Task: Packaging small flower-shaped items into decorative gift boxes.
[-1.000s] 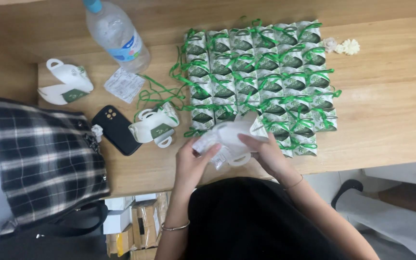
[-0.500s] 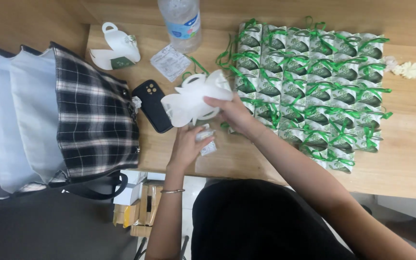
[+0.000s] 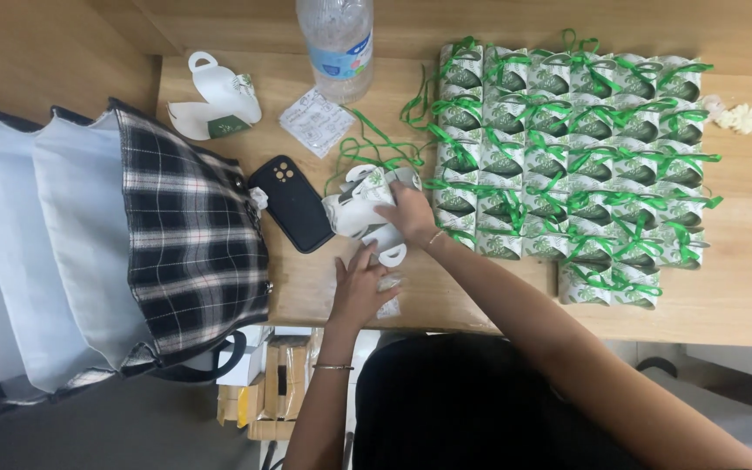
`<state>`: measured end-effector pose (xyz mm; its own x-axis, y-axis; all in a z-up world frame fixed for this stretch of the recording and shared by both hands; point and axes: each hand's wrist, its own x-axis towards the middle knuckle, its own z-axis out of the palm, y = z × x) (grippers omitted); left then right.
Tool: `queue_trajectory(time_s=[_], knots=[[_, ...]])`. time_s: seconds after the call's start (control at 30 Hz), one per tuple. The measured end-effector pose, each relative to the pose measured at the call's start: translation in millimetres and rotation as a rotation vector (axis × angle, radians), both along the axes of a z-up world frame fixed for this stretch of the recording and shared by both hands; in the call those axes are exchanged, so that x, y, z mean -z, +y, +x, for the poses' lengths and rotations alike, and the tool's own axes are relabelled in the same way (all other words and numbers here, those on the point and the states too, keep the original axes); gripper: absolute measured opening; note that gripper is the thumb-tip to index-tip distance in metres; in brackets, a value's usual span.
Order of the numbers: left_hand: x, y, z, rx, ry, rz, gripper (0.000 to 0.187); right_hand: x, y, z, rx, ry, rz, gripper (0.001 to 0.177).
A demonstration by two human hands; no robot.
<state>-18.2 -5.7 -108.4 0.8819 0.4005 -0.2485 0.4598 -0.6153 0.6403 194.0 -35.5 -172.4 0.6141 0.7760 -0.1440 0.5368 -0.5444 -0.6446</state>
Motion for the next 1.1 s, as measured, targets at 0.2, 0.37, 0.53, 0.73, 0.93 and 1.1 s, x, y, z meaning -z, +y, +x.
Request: queue_trajectory(time_s=[0.2,0.37,0.53,0.73,0.93,1.1], knots=[[-5.8,4.9,-0.3,-0.054,-0.097,-0.138,0.047,-66.1,6.8,-9.9,0.196,0.482,0.005,0.063],[3.5,8.6,-5.3,-0.076,-0.155,-0.159,0.045,-134.2,-46.7,-21.3,0.012,0.217,0.075,0.079],[-48.4,10.9,-2.5,-0.237,-0.237,-0.163,0.051,-185.6,-114.4,-29.0,-0.098,0.110,0.492,0.045],[-108.3,9.3,34.4,-0.376,-0.538,-0.891,0.028,-233.0,-142.8,-43.2,0.167,0.472,0.378,0.028],[-151.5,-14.9,79.9,-0.301,-0.644,-0.990,0.035,-262.3,-144.1,-38.1,0.134,0.633,0.594,0.058],[-148.0,-31.2,87.7,-0.207,-0.720,-1.159,0.043,-267.1,-159.7,-30.5,0.309,0.751,0.709,0.035]])
